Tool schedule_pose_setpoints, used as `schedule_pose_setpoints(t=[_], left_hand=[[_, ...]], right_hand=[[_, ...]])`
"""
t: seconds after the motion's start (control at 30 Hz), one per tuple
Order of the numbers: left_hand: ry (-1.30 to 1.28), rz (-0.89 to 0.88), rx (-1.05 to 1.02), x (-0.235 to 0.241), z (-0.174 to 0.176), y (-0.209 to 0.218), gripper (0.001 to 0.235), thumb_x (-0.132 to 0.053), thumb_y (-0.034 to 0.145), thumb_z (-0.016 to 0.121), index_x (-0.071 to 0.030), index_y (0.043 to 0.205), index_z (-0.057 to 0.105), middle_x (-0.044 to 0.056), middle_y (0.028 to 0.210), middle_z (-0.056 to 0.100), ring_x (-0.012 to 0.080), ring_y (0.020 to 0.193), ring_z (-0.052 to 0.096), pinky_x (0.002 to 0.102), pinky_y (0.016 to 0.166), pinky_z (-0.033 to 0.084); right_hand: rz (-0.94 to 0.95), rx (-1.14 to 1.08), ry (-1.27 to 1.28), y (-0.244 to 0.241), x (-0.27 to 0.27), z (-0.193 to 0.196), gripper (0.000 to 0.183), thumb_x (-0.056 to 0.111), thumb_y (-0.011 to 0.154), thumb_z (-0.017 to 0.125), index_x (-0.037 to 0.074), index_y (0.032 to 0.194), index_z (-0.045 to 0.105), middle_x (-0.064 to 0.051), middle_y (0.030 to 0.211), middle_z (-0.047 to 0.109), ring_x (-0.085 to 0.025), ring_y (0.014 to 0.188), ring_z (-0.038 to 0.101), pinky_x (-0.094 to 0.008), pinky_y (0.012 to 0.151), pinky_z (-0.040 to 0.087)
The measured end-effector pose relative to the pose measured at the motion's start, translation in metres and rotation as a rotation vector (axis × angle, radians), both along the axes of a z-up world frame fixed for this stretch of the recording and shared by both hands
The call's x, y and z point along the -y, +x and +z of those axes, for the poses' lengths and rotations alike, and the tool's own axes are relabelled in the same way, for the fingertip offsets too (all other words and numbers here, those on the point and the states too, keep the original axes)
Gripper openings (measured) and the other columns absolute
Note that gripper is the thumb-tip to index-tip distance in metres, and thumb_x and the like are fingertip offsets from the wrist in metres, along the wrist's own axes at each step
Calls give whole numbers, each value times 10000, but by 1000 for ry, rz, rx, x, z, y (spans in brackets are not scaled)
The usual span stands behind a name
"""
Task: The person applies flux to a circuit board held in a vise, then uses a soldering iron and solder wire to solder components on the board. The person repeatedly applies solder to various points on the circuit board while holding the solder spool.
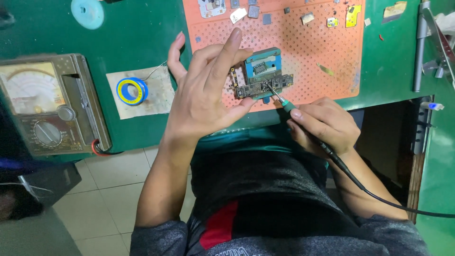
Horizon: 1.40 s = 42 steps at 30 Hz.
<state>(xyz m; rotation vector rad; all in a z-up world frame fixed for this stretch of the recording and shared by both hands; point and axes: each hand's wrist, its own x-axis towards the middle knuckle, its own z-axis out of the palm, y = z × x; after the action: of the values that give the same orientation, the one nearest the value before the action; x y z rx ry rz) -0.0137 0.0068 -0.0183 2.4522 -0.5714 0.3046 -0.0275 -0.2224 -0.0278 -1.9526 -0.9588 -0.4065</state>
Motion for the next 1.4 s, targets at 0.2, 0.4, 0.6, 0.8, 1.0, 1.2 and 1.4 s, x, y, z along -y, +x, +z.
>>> schedule_pose_setpoints(t=[0.2,0.4,0.6,0.8,1.0,1.2,1.4], left_hand=[[-2,-1,11,0,0,0,932,-327,780,795,-137,1386,113,-54,1201,612,139,1124,491,524,1080,99],[-3,2,9,0,-2,0,944,-322,774,813,-145,1384,114,-58,1193,607,138,1123,501,517,1082,92],[-8,-6,3,0,-2,1,953,-336,764,811,-139,1385,114,-49,1195,605,141,1133,495,527,1075,100],[-14,0,0,0,0,0,937,-323,768,811,-136,1378,126,-53,1193,607,139,1122,496,520,1076,105],[-22,-2,4,0,0,0,965,-320,766,820,-144,1391,106,-50,1187,612,133,1138,493,516,1086,97],[-17,5,13,1,-2,1,982,-332,757,831,-153,1392,103,-61,1186,611,131,1125,502,504,1088,101],[-17,6,7,1,-1,1,976,-321,761,826,-156,1393,101,-62,1193,603,131,1125,500,510,1088,100]], right_hand=[[22,-12,12,0,0,1,155,-27,810,594,-46,960,558,-189,800,591,-245,598,552,-320,546,441],[2,19,27,0,1,-2,146,-28,801,605,-38,940,561,-177,770,587,-236,624,577,-318,529,426],[4,4,4,0,2,-1,154,-27,806,602,-33,954,558,-169,777,584,-221,619,565,-313,542,433],[-8,16,7,0,0,-1,151,-26,806,601,-34,951,560,-169,773,578,-232,619,562,-320,537,429],[-32,8,13,-1,1,-2,137,-8,813,598,-27,943,560,-166,765,581,-229,595,548,-319,534,423],[20,-3,76,1,0,-2,148,-40,806,584,-60,947,547,-185,765,571,-244,583,564,-316,518,433],[-24,15,30,0,1,-3,140,-17,805,599,-34,939,564,-174,762,580,-228,599,558,-320,527,422]])
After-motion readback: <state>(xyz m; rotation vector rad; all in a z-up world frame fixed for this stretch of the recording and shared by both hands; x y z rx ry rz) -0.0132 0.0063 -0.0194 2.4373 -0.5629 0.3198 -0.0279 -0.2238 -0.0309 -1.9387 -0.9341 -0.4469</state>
